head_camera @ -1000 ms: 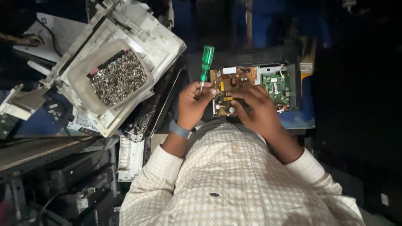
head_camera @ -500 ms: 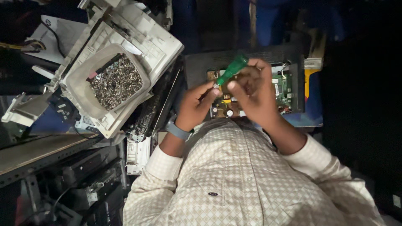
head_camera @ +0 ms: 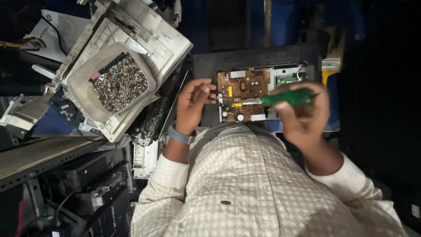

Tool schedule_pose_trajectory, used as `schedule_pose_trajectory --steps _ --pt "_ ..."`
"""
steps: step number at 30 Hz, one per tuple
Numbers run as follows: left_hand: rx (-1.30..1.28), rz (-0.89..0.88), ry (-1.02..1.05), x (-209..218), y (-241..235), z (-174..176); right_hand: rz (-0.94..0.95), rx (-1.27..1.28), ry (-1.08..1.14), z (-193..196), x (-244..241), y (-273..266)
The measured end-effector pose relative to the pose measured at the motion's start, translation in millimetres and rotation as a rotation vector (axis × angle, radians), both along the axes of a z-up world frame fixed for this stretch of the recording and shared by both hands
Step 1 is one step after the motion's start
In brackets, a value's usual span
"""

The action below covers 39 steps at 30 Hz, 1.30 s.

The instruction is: The person uses a screwdriver to remove screws from a circuit board inside an open electronic device. They repeatedly select screws from a container, tighten or loosen them on the board, and place the screws back into the container.

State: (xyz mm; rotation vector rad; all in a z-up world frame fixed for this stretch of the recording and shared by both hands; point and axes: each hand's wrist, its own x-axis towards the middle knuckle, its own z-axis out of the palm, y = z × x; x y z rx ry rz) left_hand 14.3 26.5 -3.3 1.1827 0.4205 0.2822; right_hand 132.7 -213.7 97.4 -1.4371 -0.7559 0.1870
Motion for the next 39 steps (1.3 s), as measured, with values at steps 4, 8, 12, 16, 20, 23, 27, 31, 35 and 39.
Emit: schedule_pose_trajectory --steps 4,8,12,16,20,23,27,31,35,39 --pt "-0.100 0.184 -0.014 -2.4 -3.2 -18.9 0.012 -0.099 0.016 -9.8 -13.2 5.7" --pt "-0.109 0.256 -0.023 -5.5 -4.7 -29.0 0.048 -0.117 0.053 -17.4 -17.1 9.1" --pt "-0.079 0.238 -0.039 -6.2 -7.0 -33.7 0.046 -0.168 -0.003 -19.7 -14.8 14.3" --pt "-0.075 0.232 -0.055 -5.4 -6.1 -34.8 0.062 -0.153 -0.060 -16.3 -15.4 15.9" --pt "-0.062 0.229 -0.048 -5.4 -6.6 -32.7 0.058 -0.133 -0.058 -10.4 -15.2 13.7" --pt "-0.057 0.228 -0.048 -5.4 -7.0 -31.2 0.059 -0.132 -0.071 -7.0 -15.1 12.2" --pt "-0.040 0.226 -0.039 -5.3 -7.9 -30.7 0.071 -0.115 -0.048 -6.0 -15.1 10.0" --pt "0.022 0.214 -0.032 -5.5 -13.6 -25.5 0.028 -0.143 -0.053 -3.5 -15.2 2.9" --pt "0.235 0.158 -0.057 -6.9 -21.0 -7.8 -0.025 -0.156 -0.035 -0.2 -15.9 -3.3" --pt "0.598 0.078 -0.088 -10.9 -26.3 18.0 -0.020 -0.135 -0.076 6.7 -16.4 -6.4"
